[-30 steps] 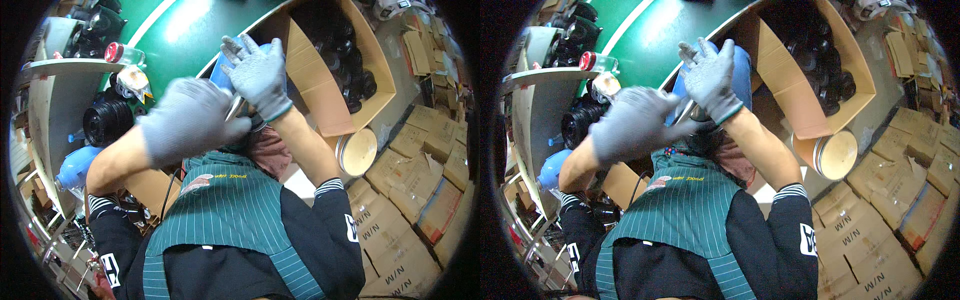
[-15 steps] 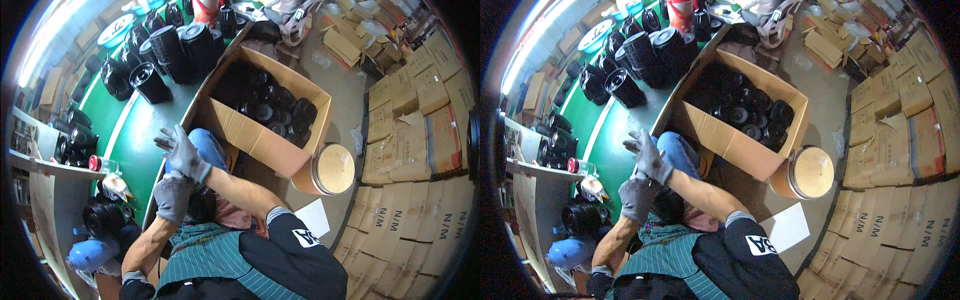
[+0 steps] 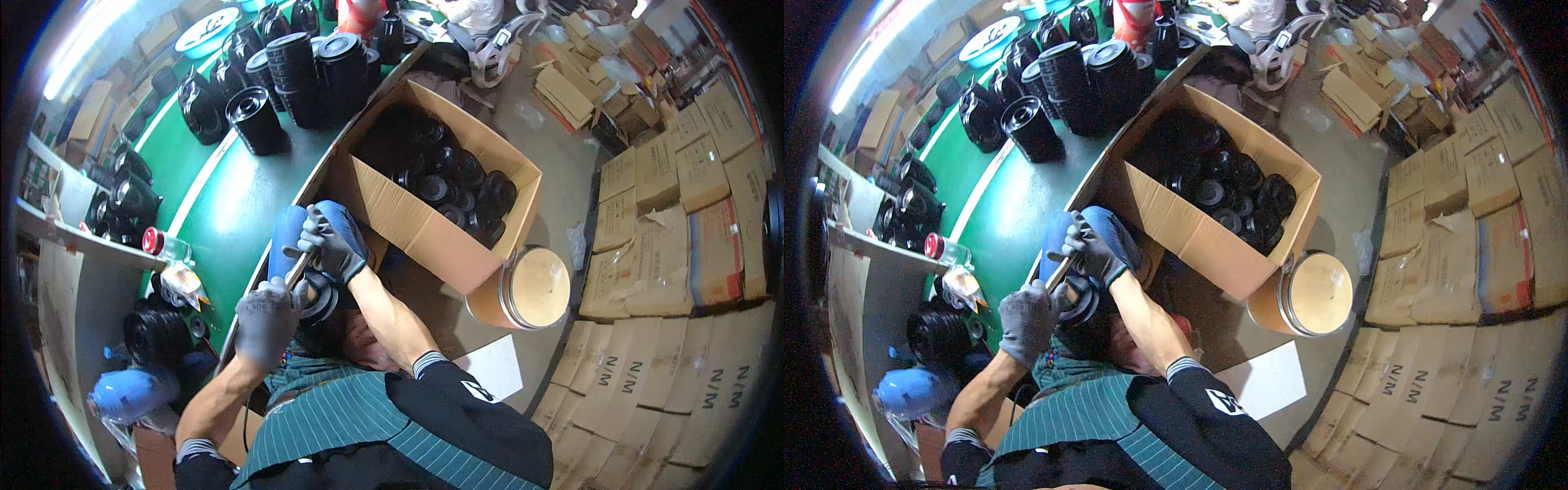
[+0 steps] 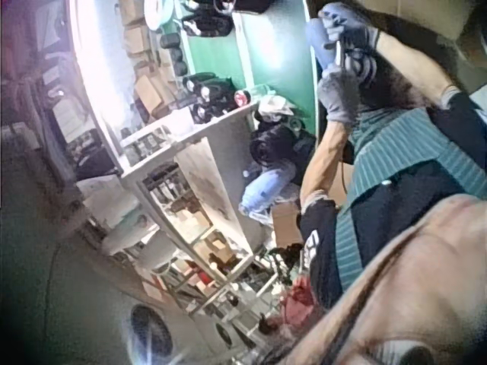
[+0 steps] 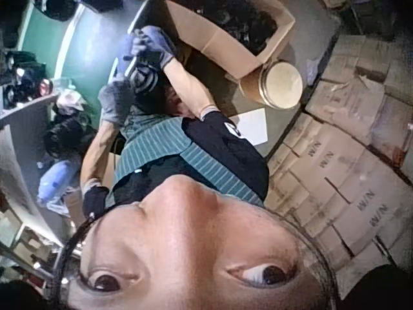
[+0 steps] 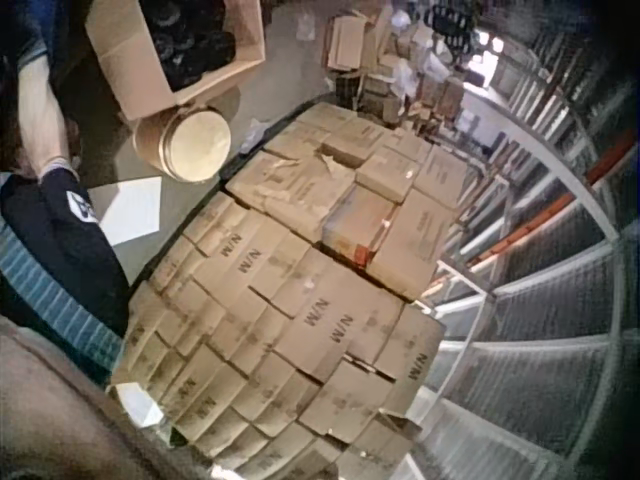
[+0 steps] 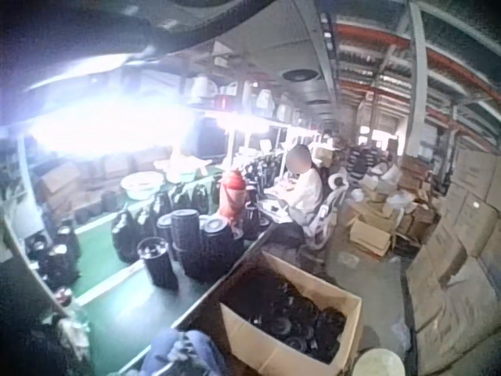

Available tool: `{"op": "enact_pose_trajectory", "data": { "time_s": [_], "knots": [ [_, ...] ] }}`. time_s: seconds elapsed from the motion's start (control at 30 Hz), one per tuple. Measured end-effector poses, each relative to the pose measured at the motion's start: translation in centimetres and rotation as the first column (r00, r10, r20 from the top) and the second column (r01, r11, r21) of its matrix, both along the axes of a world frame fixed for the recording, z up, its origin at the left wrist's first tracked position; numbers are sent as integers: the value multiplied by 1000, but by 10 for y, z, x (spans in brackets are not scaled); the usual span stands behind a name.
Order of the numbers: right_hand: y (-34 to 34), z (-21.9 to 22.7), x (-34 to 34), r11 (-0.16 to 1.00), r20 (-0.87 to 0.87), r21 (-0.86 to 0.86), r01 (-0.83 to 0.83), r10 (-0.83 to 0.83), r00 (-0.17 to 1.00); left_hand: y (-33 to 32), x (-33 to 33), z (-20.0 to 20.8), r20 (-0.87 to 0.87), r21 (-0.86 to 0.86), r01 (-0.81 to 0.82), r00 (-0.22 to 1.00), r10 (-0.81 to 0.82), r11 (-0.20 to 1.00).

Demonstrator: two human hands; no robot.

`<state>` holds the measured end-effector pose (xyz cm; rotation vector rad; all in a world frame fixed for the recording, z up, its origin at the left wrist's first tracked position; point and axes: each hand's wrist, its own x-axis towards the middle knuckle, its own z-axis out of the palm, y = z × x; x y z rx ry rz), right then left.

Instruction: The person sits on the floor and repeatedly picks up black kettle bodies and lids. They use a metal tool to press the lids onto the bodies, then place the assembled units on a green table. The process is repeated for multiple units.

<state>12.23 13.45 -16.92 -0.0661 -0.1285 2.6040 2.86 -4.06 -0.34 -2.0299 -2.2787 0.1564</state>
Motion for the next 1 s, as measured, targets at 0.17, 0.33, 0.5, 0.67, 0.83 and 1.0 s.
{"op": "enact_pose_trajectory", "data": {
  "time_s": [0.17,0.33,0.5,0.67,0.83,1.0],
  "knots": [
    [-14,-15,24,977,-118,134,168,-153,981,7,-23,-8,297,250,107,937,-181,962],
    [-43,7,51,951,-146,37,307,-299,943,14,-61,-32,570,240,127,784,-246,962],
    [-98,62,68,758,-74,309,574,-583,809,56,-96,-52,839,60,235,515,-176,970],
    [-141,87,69,341,-37,772,536,-818,574,104,-85,-84,959,46,325,249,-133,944],
    [-122,93,75,296,-27,887,354,-732,681,103,-97,-92,978,43,368,172,-114,929],
    [-75,125,90,-103,78,984,-143,-472,878,98,-103,-89,1000,-12,328,-18,19,945]
  ]
}}
